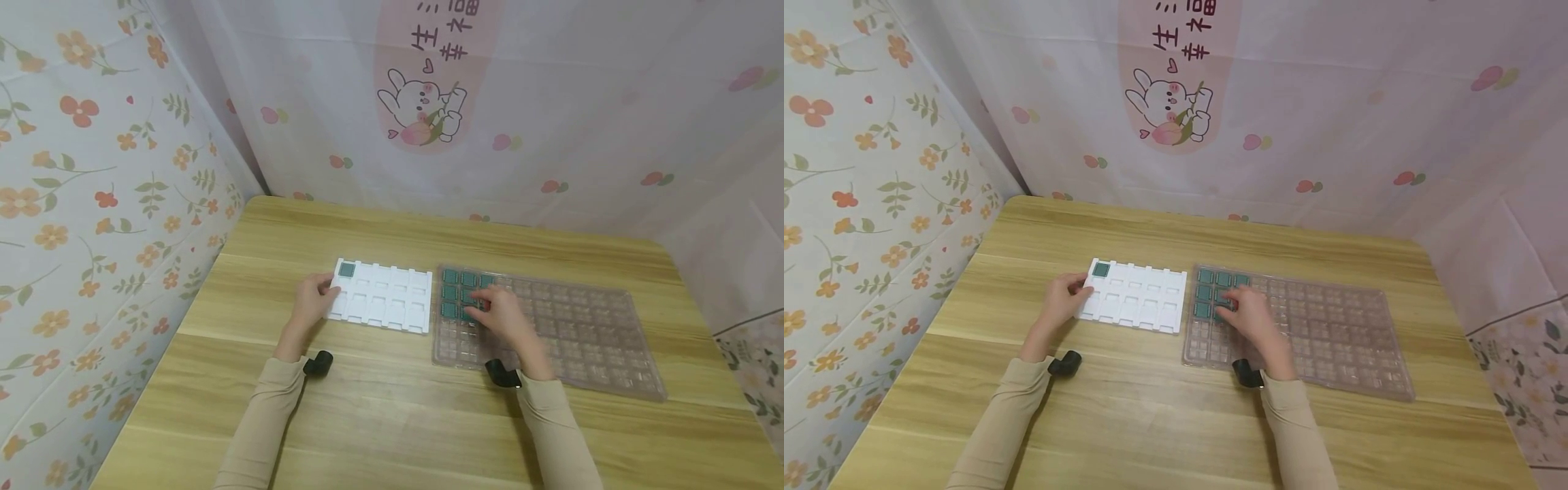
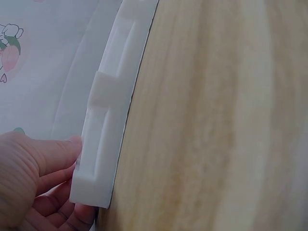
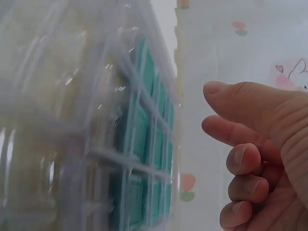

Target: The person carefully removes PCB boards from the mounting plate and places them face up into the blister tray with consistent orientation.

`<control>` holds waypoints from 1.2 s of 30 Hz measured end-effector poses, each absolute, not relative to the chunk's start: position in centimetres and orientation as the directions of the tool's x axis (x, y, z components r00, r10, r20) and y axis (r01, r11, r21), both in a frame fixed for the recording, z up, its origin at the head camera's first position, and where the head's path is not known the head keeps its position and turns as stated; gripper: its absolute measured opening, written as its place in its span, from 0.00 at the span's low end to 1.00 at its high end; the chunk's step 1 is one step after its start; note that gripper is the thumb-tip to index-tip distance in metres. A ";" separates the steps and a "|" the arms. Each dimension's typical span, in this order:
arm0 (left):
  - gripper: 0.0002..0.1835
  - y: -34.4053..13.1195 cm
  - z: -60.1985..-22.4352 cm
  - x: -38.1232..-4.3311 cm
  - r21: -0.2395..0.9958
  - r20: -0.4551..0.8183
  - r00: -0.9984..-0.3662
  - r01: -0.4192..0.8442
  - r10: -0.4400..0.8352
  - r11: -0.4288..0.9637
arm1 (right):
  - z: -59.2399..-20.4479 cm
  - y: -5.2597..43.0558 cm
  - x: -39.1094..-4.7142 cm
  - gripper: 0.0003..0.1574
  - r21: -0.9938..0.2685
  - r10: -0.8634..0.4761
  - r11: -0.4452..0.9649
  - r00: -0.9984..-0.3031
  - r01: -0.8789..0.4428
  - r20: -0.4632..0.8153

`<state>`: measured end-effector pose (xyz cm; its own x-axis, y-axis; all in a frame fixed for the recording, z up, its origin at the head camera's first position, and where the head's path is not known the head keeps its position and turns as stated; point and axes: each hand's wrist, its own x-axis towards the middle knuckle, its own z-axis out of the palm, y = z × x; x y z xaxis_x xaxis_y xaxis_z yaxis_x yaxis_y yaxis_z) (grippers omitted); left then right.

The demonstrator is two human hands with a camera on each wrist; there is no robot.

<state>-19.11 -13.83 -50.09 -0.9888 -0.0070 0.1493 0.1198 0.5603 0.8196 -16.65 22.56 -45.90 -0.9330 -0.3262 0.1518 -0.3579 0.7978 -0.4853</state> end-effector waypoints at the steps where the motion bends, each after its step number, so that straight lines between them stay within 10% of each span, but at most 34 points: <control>1: 0.16 -13.8 -50.1 -19.1 0.819 0.148 -0.989 0.119 -0.006 0.562 | -45.8 22.4 -16.7 0.17 -0.487 -0.327 0.796 -0.932 -0.360 0.156; 36: 0.17 -14.0 -50.2 -19.1 0.827 0.176 -0.984 0.148 -0.001 0.543 | -45.2 17.4 -19.1 0.16 -0.563 -0.389 0.709 -0.901 -0.426 0.193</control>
<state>-19.05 -14.04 -50.24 -0.9843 -0.0010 0.1763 0.1475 0.5429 0.8268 -19.07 17.41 -45.20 -0.9010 -0.3886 0.1927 -0.4259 0.7085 -0.5626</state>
